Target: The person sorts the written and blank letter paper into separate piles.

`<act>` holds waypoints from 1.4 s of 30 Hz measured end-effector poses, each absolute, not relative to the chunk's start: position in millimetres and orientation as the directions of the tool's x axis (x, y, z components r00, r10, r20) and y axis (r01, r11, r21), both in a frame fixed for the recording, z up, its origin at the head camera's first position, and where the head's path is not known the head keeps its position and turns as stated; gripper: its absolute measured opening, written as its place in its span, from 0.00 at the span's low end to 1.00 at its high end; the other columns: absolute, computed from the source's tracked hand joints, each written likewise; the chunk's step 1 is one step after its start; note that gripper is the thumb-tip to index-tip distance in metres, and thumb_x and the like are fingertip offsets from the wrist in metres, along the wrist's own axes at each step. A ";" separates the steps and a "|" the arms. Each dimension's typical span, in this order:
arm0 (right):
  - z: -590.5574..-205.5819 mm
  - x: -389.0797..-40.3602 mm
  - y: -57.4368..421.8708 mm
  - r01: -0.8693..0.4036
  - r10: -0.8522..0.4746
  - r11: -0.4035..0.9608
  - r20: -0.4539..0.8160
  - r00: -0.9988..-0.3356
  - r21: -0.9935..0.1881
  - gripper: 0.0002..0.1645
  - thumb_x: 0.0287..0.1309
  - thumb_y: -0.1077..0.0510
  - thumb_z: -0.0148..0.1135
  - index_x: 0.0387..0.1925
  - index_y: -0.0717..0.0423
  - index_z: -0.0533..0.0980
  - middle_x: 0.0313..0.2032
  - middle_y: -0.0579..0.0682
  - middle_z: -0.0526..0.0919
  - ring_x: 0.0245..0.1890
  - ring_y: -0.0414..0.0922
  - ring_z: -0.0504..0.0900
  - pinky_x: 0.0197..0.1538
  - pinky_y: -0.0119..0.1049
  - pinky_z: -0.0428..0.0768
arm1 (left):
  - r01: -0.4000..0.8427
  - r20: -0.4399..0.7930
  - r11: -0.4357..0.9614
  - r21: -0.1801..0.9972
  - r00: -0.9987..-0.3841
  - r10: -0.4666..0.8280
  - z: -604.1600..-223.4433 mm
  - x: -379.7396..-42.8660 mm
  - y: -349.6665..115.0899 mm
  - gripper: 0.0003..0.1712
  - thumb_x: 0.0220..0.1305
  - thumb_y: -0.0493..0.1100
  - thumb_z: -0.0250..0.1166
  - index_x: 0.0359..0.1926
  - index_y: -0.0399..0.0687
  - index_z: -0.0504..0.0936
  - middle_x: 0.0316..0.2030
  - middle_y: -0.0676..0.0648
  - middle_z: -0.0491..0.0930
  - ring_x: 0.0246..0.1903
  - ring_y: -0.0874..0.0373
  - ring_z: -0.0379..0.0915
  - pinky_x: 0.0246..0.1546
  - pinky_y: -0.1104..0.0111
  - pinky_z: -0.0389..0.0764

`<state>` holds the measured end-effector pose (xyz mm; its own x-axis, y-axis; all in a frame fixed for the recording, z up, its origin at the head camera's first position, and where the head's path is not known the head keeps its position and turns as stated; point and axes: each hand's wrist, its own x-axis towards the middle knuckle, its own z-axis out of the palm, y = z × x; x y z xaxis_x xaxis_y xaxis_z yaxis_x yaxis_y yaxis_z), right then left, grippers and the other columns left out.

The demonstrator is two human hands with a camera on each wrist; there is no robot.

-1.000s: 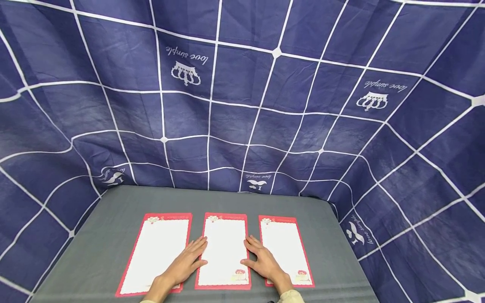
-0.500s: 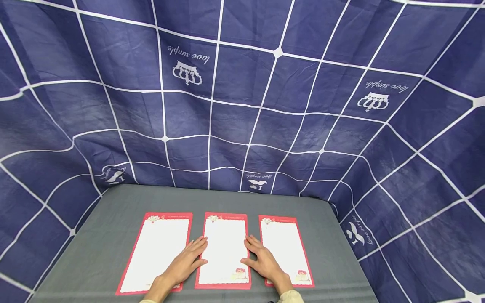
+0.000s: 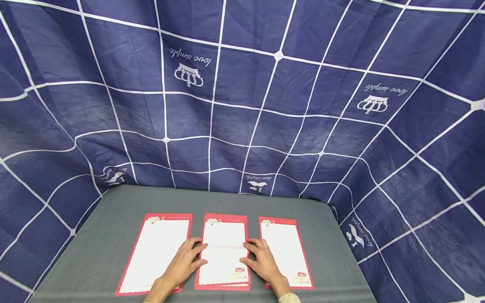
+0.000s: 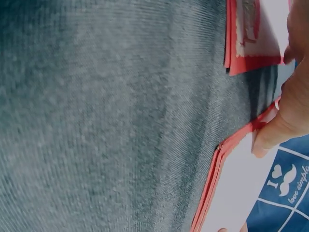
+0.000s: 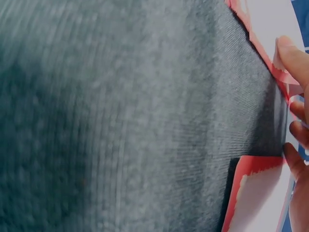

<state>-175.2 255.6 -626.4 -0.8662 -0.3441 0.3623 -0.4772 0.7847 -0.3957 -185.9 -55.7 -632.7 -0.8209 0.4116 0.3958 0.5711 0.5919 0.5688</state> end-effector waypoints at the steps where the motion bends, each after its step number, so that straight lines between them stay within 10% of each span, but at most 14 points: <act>1: -626.2 -175.1 254.9 -0.479 -0.334 0.781 0.380 -0.862 -0.400 0.30 0.54 0.43 0.72 0.54 0.57 0.82 0.53 0.52 0.80 0.52 0.49 0.74 0.52 0.50 0.76 | 0.569 0.405 0.601 0.562 -0.822 0.400 -631.7 -186.1 -55.2 0.27 0.53 0.47 0.76 0.54 0.42 0.84 0.53 0.43 0.75 0.55 0.45 0.70 0.54 0.42 0.70; 8: -626.0 -175.1 247.9 -0.425 -0.221 0.658 0.380 -0.898 -0.622 0.27 0.52 0.52 0.76 0.52 0.60 0.82 0.45 0.49 0.79 0.36 0.39 0.77 0.38 0.34 0.80 | 0.478 0.357 0.609 0.633 -0.878 0.318 -621.4 -185.0 -50.8 0.26 0.53 0.45 0.77 0.53 0.45 0.84 0.39 0.57 0.71 0.35 0.62 0.65 0.36 0.64 0.72; 14: -615.4 -171.8 235.7 -0.167 -0.049 0.380 0.160 -0.986 -0.910 0.33 0.50 0.63 0.76 0.58 0.68 0.76 0.46 0.59 0.77 0.34 0.38 0.77 0.35 0.26 0.79 | 0.197 0.126 0.327 0.924 -0.966 0.226 -613.1 -182.2 -44.5 0.37 0.58 0.40 0.73 0.66 0.35 0.70 0.47 0.42 0.75 0.44 0.52 0.74 0.42 0.66 0.81; 24: -598.2 -165.5 226.2 0.115 0.178 0.130 -0.091 -0.980 -0.985 0.24 0.65 0.65 0.61 0.56 0.79 0.71 0.40 0.60 0.83 0.37 0.44 0.81 0.37 0.31 0.81 | -0.089 -0.093 0.104 0.991 -0.995 0.033 -606.0 -180.3 -38.6 0.20 0.71 0.37 0.60 0.56 0.24 0.75 0.43 0.35 0.83 0.43 0.44 0.82 0.35 0.65 0.85; 34: -612.2 -171.2 226.0 0.107 0.247 0.302 -0.031 -0.968 -0.947 0.17 0.56 0.66 0.68 0.47 0.72 0.81 0.30 0.50 0.84 0.27 0.37 0.79 0.30 0.29 0.78 | -0.062 -0.057 0.245 0.967 -0.998 -0.026 -614.6 -184.1 -35.7 0.05 0.59 0.32 0.67 0.33 0.29 0.84 0.23 0.45 0.83 0.18 0.58 0.80 0.20 0.72 0.82; 42: -612.6 -171.5 220.7 0.090 0.300 0.457 0.058 -0.952 -0.885 0.13 0.53 0.65 0.69 0.43 0.63 0.85 0.27 0.45 0.83 0.28 0.37 0.77 0.34 0.31 0.76 | -0.026 -0.028 0.287 0.958 -1.000 0.000 -618.4 -186.1 -37.7 0.03 0.59 0.31 0.67 0.31 0.31 0.84 0.21 0.47 0.82 0.17 0.57 0.80 0.19 0.71 0.82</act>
<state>-171.5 220.7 -612.6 -0.9523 0.2996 0.0578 0.0900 0.4567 -0.8850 -186.1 -37.7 -618.4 -0.9996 0.0003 -0.0276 -0.0263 0.2866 0.9577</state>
